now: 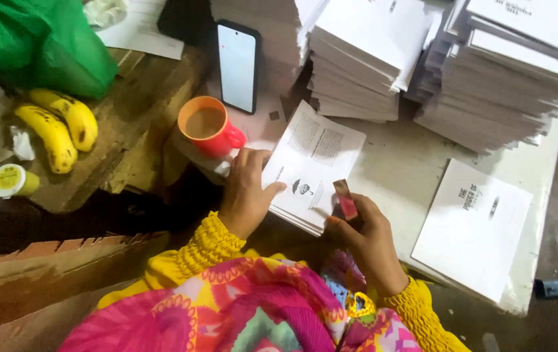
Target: Folding printed sheets into booklets and stacking them on a table in a print shop.
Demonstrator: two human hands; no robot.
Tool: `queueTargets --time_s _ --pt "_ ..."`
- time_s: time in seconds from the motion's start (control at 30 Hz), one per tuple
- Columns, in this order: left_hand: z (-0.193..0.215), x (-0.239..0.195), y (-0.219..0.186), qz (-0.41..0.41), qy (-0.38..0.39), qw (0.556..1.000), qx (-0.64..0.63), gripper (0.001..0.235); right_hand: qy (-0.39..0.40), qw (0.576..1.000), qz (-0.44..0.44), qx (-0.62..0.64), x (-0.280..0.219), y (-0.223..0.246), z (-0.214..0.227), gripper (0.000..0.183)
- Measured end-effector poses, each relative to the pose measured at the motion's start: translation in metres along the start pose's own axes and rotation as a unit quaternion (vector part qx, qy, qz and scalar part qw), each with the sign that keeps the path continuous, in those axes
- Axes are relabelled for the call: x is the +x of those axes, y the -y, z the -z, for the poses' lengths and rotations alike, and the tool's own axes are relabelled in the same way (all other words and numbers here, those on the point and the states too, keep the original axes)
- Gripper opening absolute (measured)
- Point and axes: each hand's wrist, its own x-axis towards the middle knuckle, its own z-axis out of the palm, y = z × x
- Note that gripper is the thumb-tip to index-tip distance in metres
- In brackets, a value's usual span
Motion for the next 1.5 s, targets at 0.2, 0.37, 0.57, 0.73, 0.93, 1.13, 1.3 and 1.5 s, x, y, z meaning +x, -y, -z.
queueTargets --time_s 0.2,0.37,0.57,0.73,0.93,1.13,1.3,1.5 --pt "0.009 -0.006 -0.012 0.121 0.049 0.973 -0.191 0.039 -0.026 0.999 -0.005 0.041 -0.012 -0.002 0.005 0.042" --pt "0.001 -0.015 -0.006 0.148 0.064 0.936 -0.313 0.038 -0.115 0.986 0.113 -0.035 -0.03 -0.043 0.036 0.025" --pt "0.001 -0.019 -0.023 0.135 0.077 0.937 -0.314 0.036 -0.346 0.882 0.186 -0.261 -0.057 -0.13 0.099 0.017" --pt "-0.004 -0.021 -0.034 0.123 0.11 0.928 -0.334 0.033 -0.443 0.801 -0.035 -0.401 -0.078 -0.206 0.144 0.075" --pt "-0.026 -0.023 -0.045 0.161 0.184 0.877 -0.414 0.032 -0.443 0.871 -0.162 -0.134 -0.101 -0.163 0.152 0.073" --pt "-0.045 -0.019 -0.098 0.246 0.305 0.849 -0.354 0.056 -0.443 0.878 -0.137 0.118 -0.119 -0.143 0.151 0.036" --pt "-0.048 -0.022 -0.124 0.195 0.343 0.836 -0.381 0.075 -0.397 0.874 -0.122 0.253 -0.131 -0.173 0.157 0.034" --pt "-0.081 -0.039 -0.121 0.109 0.361 0.842 -0.386 0.06 -0.374 0.876 -0.105 0.286 -0.107 -0.137 0.107 0.019"
